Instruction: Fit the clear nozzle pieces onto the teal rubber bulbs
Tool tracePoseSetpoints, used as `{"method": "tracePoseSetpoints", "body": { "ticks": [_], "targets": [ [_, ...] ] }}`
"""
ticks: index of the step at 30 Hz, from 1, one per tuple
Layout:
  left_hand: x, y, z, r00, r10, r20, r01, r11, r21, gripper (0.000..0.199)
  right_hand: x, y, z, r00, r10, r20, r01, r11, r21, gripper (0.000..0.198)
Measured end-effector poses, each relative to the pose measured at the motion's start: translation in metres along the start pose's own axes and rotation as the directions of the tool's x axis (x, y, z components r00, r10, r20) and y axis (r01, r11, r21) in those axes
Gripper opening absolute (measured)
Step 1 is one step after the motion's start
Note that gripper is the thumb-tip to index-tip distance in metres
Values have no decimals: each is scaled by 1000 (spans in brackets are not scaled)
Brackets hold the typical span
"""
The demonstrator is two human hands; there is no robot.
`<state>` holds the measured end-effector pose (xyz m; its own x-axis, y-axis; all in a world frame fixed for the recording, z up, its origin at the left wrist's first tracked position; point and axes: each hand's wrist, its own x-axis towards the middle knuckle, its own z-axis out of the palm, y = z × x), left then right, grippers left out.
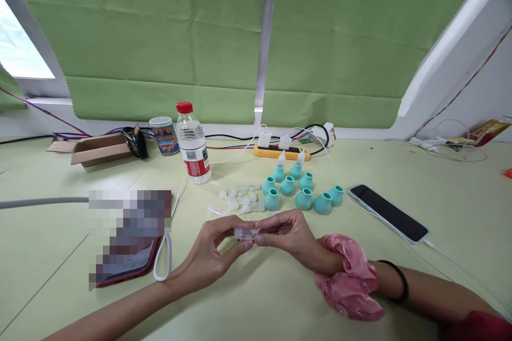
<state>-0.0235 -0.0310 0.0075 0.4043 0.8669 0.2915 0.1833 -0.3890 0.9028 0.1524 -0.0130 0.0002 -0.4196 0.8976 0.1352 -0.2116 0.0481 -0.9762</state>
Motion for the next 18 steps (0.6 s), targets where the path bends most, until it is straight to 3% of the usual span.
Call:
{"method": "tracePoseSetpoints", "body": {
  "ticks": [6, 9, 11, 13, 14, 16, 18],
  "targets": [
    [-2, 1, 1, 994, -111, 17, 112, 985, -129, 18, -3, 1, 4, 999, -31, 26, 32, 999, -27, 23],
    [0, 0, -1, 985, -174, 7, 171, 963, -206, 19, 0, -5, -2, 986, -159, 57, 169, 949, -266, 21],
    [3, -1, -3, 979, -204, -19, 191, 940, -282, 21, 6, -12, -11, 924, -375, 73, 351, 758, -550, 21],
    [5, -2, -4, 974, -223, -36, 197, 916, -348, 24, 14, -19, -23, 827, -544, 138, 413, 422, -807, 23],
    [6, -2, -5, 972, -230, -44, 199, 910, -365, 24, 19, -21, -30, 811, -559, 171, 368, 260, -893, 26],
    [6, -3, -5, 969, -238, -63, 200, 912, -357, 24, 29, -23, -41, 864, -474, 171, 192, -3, -981, 34],
    [5, -3, -4, 969, -233, -83, 198, 932, -304, 24, 35, -22, -48, 940, -328, 99, 42, -177, -983, 40]
  ]
}}
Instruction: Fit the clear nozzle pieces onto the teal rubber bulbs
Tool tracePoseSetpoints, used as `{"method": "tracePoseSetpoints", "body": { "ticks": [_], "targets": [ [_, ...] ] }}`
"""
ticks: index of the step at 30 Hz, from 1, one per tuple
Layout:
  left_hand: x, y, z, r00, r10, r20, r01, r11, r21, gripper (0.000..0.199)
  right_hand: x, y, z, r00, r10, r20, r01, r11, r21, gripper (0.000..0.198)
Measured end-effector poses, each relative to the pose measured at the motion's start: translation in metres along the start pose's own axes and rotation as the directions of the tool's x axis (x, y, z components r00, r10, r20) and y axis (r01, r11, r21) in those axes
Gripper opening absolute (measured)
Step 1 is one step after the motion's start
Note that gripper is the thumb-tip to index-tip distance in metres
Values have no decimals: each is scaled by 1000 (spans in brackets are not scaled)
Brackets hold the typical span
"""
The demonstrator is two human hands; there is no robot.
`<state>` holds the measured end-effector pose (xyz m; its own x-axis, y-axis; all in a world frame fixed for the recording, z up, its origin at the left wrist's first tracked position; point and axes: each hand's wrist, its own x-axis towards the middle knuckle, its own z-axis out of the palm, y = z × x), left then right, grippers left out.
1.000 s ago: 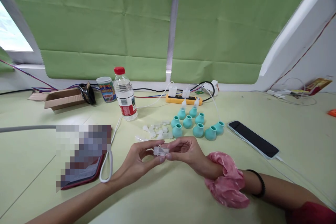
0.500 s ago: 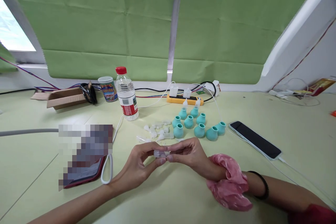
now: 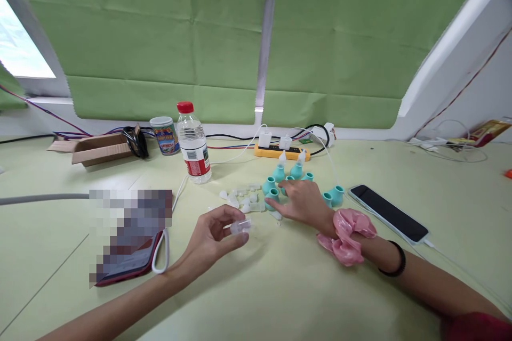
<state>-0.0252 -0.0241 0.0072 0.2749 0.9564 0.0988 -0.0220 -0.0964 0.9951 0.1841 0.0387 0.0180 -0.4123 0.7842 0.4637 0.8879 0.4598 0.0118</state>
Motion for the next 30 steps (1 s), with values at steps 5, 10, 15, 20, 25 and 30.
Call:
{"method": "tracePoseSetpoints", "body": {
  "ticks": [5, 10, 15, 20, 25, 30],
  "targets": [
    [-3, 0, 1, 995, 64, 80, -82, 966, 247, 37, 2, 2, 11, 970, 65, 236, -50, 996, -70, 35],
    [-2, -1, 1, 993, 84, 85, -107, 941, 321, 23, 1, 0, 3, 987, 28, 158, -42, 996, 82, 27],
    [-1, 1, 1, 999, 2, 41, -5, 998, 58, 40, -6, -11, -15, 988, -148, -49, 155, 898, 412, 20],
    [1, 5, -2, 991, -133, -2, 132, 989, -66, 33, -19, -26, -20, 955, -295, -23, 257, 789, 558, 28],
    [2, 3, -2, 987, -162, -12, 156, 967, -200, 28, -23, -29, -14, 948, -302, -100, 312, 819, 481, 32],
    [1, 2, -2, 986, -164, 9, 163, 974, -155, 27, -23, -29, -5, 945, -310, -105, 321, 819, 476, 17]
  ]
}}
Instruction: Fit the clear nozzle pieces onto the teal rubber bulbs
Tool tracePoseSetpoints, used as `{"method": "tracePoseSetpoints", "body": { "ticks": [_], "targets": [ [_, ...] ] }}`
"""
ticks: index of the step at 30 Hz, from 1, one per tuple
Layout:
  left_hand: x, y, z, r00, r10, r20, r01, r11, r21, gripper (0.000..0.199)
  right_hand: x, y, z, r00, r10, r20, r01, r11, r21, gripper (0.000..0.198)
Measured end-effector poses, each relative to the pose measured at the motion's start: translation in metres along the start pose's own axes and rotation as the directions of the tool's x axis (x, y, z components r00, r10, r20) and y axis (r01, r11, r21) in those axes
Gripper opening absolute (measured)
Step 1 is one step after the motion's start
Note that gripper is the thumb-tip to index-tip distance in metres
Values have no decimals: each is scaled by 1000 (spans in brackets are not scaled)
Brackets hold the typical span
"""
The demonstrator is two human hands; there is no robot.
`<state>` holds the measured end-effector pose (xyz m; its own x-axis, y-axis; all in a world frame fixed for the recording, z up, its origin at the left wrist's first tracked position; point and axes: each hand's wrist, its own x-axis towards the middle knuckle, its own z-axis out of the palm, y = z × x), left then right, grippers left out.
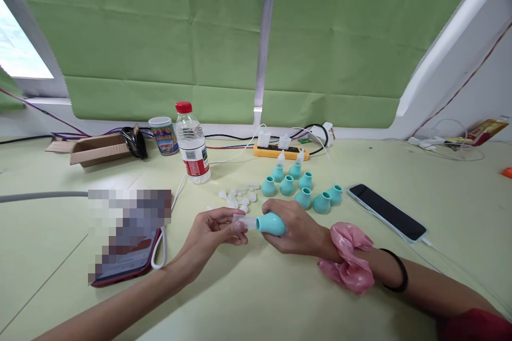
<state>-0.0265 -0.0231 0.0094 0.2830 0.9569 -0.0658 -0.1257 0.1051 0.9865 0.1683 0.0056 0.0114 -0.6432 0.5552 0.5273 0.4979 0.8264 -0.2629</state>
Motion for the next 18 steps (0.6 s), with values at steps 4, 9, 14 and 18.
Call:
{"method": "tracePoseSetpoints", "body": {
  "ticks": [4, 9, 14, 18],
  "targets": [
    [-1, 3, 2, 999, -34, 13, 34, 999, 3, 31, -3, -3, 4, 1000, -23, 17, 24, 999, -44, 12],
    [-4, 8, 5, 998, -13, 63, 7, 994, 106, 33, -7, -5, 4, 997, -75, 35, 81, 965, -248, 15],
    [-9, 8, 8, 992, 126, 15, -122, 916, 383, 31, -5, -8, 3, 996, 44, 72, -50, 996, 73, 12],
    [-12, 9, 8, 983, 167, 76, -184, 890, 418, 27, -1, -13, 1, 962, 185, 201, -247, 904, 348, 9]
  ]
}}
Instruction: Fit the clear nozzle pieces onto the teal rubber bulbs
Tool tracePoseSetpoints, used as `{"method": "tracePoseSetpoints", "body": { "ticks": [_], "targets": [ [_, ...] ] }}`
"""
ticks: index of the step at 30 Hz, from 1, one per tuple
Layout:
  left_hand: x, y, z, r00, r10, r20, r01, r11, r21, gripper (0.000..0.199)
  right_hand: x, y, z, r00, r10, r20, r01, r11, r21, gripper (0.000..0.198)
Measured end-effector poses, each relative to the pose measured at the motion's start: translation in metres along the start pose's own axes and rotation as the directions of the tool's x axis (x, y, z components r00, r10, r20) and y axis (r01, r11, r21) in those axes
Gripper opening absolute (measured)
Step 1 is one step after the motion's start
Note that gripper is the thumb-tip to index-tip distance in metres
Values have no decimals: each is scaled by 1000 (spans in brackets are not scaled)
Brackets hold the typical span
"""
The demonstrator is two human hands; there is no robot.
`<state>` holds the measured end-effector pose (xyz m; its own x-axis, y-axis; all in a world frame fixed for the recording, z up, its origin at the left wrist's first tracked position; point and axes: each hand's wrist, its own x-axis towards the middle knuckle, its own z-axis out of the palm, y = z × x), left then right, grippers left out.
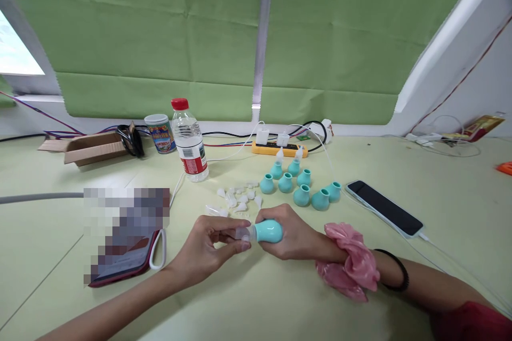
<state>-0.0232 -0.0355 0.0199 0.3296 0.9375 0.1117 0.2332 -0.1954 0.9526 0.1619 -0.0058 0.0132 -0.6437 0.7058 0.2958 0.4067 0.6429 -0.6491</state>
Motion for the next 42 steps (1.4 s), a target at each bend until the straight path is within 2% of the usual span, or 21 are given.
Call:
{"method": "tracePoseSetpoints", "body": {
  "ticks": [2, 5, 8, 10, 12, 14, 16, 18, 20, 22, 24, 27, 30, 33, 36, 39, 42],
  "targets": [
    [-1, 1, 0, 998, 55, -11, -55, 998, 40, 25, 1, -2, 0, 996, 81, 39, -86, 984, 155, 8],
    [-2, 1, 0, 993, 117, -23, -115, 990, 83, 23, 2, -5, 1, 976, 177, 126, -210, 917, 338, 9],
    [-2, -1, 3, 989, 139, -57, -139, 990, 1, 27, -1, -10, 5, 940, 256, 227, -337, 808, 483, 20],
    [-3, -2, 5, 990, 124, -73, -129, 989, -71, 25, -5, -15, 6, 918, 246, 311, -386, 729, 565, 32],
    [-5, -2, 6, 988, 114, -105, -125, 987, -98, 21, -6, -18, 3, 923, 165, 347, -347, 747, 567, 41],
    [-7, -3, 6, 976, 122, -180, -139, 987, -83, 22, -4, -17, -5, 959, 83, 272, -209, 852, 480, 42],
    [-9, -4, 6, 963, 129, -236, -147, 987, -61, 26, 2, -11, -16, 994, 51, 101, -80, 947, 311, 39],
    [-12, -6, 7, 976, 106, -189, -116, 992, -40, 27, 9, 1, -25, 996, 54, -71, -48, 996, 79, 34],
    [-15, -9, 9, 994, 76, -84, -76, 997, 3, 25, 16, 15, -28, 989, 63, -135, -88, 978, -187, 28],
    [-17, -11, 11, 999, 52, 4, -52, 996, 79, 24, 20, 28, -24, 990, 104, -98, -135, 908, -397, 26],
    [-18, -11, 12, 998, 48, 41, -55, 983, 174, 22, 24, 38, -15, 982, 179, -64, -185, 827, -530, 31],
    [-16, -11, 12, 996, 67, 64, -83, 955, 284, 20, 29, 48, -1, 962, 263, -79, -255, 749, -612, 31],
    [-12, -12, 10, 996, 61, 63, -78, 947, 311, 21, 34, 53, 3, 958, 275, -80, -269, 773, -574, 18],
    [-9, -15, 9, 998, 58, 11, -59, 952, 301, 21, 34, 46, -9, 980, 186, -73, -198, 866, -460, 15],
    [-6, -16, 8, 998, 67, 0, -64, 953, 296, 23, 28, 28, -29, 999, -20, 38, 28, 976, -218, 13],
    [-6, -15, 7, 997, 69, 19, -71, 935, 348, 24, 23, 8, -43, 967, -209, 146, 217, 975, -41, 14],
    [-6, -13, 6, 995, 85, 47, -97, 911, 401, 27, 19, -3, -44, 936, -292, 198, 300, 954, -9, 15]
  ]
}}
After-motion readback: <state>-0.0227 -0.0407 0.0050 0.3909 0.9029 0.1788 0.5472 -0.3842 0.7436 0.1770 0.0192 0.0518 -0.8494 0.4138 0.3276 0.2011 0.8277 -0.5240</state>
